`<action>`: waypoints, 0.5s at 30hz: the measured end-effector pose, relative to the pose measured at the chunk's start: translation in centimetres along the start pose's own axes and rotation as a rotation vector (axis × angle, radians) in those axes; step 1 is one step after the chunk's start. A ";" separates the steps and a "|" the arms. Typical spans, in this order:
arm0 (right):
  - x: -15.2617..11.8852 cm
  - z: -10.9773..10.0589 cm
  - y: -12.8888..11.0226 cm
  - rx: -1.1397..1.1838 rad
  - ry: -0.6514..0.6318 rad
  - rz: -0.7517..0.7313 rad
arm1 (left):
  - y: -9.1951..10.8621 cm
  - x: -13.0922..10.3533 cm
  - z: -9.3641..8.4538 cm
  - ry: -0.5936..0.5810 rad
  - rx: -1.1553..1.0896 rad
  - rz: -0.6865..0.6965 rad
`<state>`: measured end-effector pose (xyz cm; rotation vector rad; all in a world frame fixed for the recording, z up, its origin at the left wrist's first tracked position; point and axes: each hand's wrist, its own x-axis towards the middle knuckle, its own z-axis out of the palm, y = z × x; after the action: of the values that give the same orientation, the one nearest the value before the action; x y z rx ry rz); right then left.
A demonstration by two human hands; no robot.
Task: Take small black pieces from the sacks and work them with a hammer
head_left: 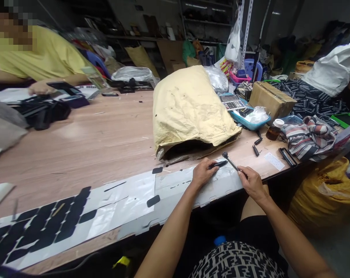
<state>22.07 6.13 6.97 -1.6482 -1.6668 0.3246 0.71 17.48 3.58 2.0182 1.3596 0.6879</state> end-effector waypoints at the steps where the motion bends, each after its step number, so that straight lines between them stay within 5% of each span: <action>1: -0.2 0.0 -0.3 0.008 -0.005 -0.004 | 0.1 0.0 0.0 -0.001 0.000 -0.004; 15: -0.3 0.4 -1.1 0.076 -0.056 0.003 | -0.1 0.1 0.2 0.018 -0.026 -0.011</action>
<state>20.96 5.80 7.24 -1.5993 -1.6726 0.4343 0.82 17.57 3.43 1.9878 1.3641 0.7167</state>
